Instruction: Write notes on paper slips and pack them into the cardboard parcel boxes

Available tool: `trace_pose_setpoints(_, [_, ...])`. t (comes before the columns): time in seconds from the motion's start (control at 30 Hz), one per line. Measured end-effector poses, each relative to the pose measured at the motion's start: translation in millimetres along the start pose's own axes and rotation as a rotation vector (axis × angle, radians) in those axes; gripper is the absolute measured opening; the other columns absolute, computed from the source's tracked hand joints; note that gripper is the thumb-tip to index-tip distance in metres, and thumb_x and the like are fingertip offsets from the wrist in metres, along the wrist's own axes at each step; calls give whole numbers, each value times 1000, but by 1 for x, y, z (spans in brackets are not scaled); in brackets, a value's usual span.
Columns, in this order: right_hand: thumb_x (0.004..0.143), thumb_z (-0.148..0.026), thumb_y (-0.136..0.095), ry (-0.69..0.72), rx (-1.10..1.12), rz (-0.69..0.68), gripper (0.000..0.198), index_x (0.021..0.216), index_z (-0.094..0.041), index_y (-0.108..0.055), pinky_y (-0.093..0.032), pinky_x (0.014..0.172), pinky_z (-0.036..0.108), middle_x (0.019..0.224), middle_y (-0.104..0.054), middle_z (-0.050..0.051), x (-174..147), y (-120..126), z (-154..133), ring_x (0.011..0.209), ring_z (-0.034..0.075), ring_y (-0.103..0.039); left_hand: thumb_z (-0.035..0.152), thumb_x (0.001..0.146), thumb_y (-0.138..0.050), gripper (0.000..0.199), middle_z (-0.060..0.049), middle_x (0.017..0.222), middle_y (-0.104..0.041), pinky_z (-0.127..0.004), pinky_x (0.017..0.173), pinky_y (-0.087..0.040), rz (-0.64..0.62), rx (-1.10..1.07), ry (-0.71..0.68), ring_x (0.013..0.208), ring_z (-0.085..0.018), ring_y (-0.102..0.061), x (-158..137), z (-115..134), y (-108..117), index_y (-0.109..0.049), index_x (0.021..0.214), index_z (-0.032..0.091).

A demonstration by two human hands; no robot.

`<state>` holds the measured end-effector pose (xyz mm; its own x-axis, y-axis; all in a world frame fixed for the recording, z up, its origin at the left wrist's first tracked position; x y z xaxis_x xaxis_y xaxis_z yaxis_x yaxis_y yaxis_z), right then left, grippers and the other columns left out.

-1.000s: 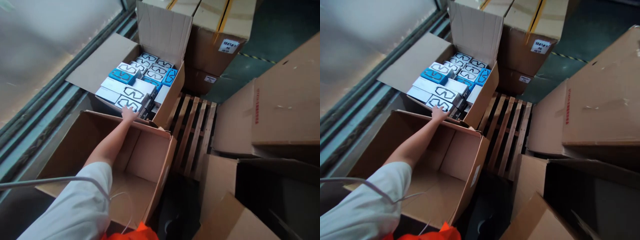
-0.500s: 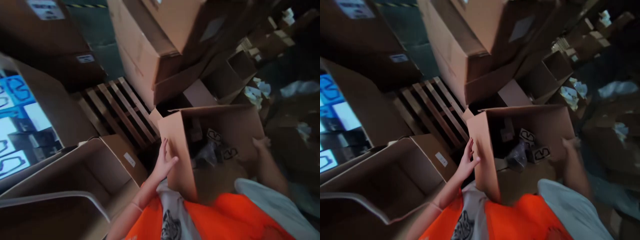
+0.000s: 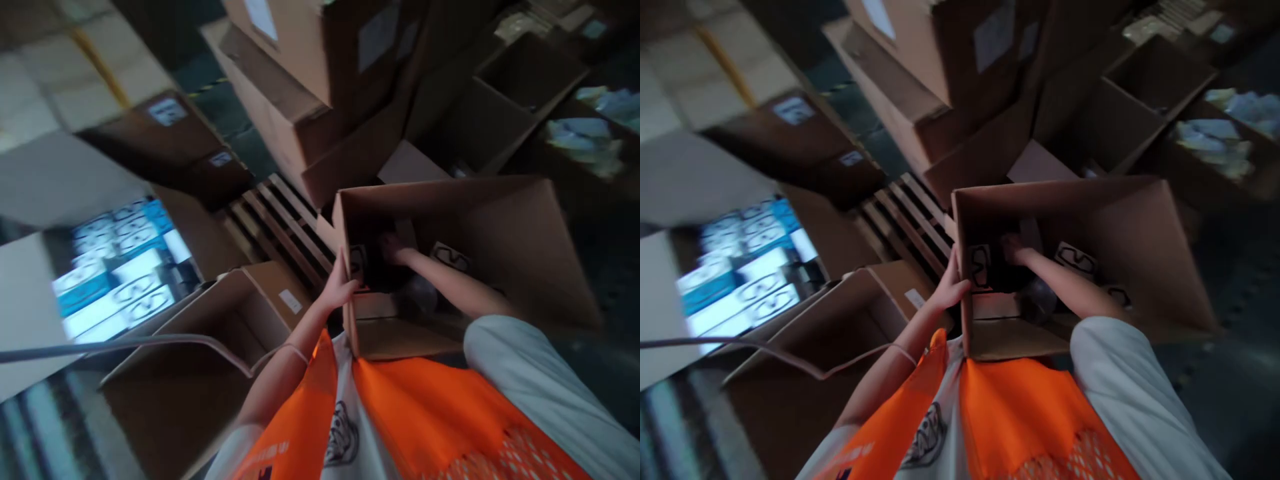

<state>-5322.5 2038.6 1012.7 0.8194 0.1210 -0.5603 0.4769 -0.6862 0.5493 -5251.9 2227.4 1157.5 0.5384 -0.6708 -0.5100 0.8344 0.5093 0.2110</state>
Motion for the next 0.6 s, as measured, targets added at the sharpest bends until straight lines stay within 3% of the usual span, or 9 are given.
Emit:
trace_pose_setpoints(0.07, [81, -9, -62, 24, -26, 23, 64, 143, -2, -51, -31, 115, 40, 146, -48, 24, 1, 0, 6, 139, 33, -40, 20, 68, -60, 118, -8, 172, -3, -46, 130, -8, -5, 3, -12, 158, -33, -4, 12, -5, -1, 7, 164, 19])
trace_pose_setpoints(0.17, [80, -22, -68, -26, -88, 109, 73, 147, -3, -48, -41, 105, 46, 144, -44, 29, -13, 11, 28, 128, 37, -49, 19, 63, -60, 120, -13, 172, 0, -42, 130, -4, -40, 43, -48, 158, -32, -1, 42, -12, 5, 4, 164, 10])
trace_pose_setpoints(0.23, [78, -38, -72, -136, -62, 361, 76, 145, -7, -52, -40, 109, 45, 141, -46, 26, -37, 30, 51, 129, 37, -48, 17, 61, -59, 118, -14, 171, -3, -40, 130, -9, -55, 81, -70, 158, -31, -6, 66, -9, 17, -2, 164, 7])
trace_pose_setpoints(0.33, [74, -57, -68, -180, 22, 670, 83, 142, -11, -54, -41, 110, 44, 136, -51, 21, -92, 53, 77, 126, 35, -51, 15, 61, -56, 111, -16, 169, -16, -39, 128, -21, -36, 162, -73, 156, -29, -20, 97, 3, 37, -14, 163, 6])
trace_pose_setpoints(0.4, [71, -67, -64, -248, 95, 800, 85, 137, -13, -57, -42, 110, 47, 132, -54, 20, -133, 62, 88, 125, 36, -53, 14, 61, -57, 106, -19, 165, -28, -41, 126, -28, -13, 197, -80, 152, -30, -32, 114, 11, 46, -21, 161, 2])
trace_pose_setpoints(0.5, [65, -77, -63, -455, 245, 866, 93, 135, -16, -58, -43, 109, 54, 133, -56, 21, -190, 66, 96, 127, 42, -53, 13, 61, -58, 100, -18, 159, -41, -41, 124, -32, 21, 225, -108, 146, -30, -41, 129, 23, 50, -31, 157, 4])
trace_pose_setpoints(0.6, [60, -82, -64, -693, 425, 819, 102, 141, -21, -53, -44, 107, 61, 140, -55, 20, -237, 61, 103, 130, 47, -52, 15, 65, -61, 91, -17, 155, -46, -43, 122, -34, 96, 279, -77, 143, -32, -44, 128, 32, 48, -39, 153, 8])
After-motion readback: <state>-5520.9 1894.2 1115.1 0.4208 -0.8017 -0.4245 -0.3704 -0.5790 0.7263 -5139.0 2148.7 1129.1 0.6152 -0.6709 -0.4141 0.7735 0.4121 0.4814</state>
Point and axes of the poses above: each hand's wrist, its own x-axis towards the middle knuckle, its own y-axis out of the back of the hand, z = x × y, the point moved 4 cm from there along x, towards the middle knuckle
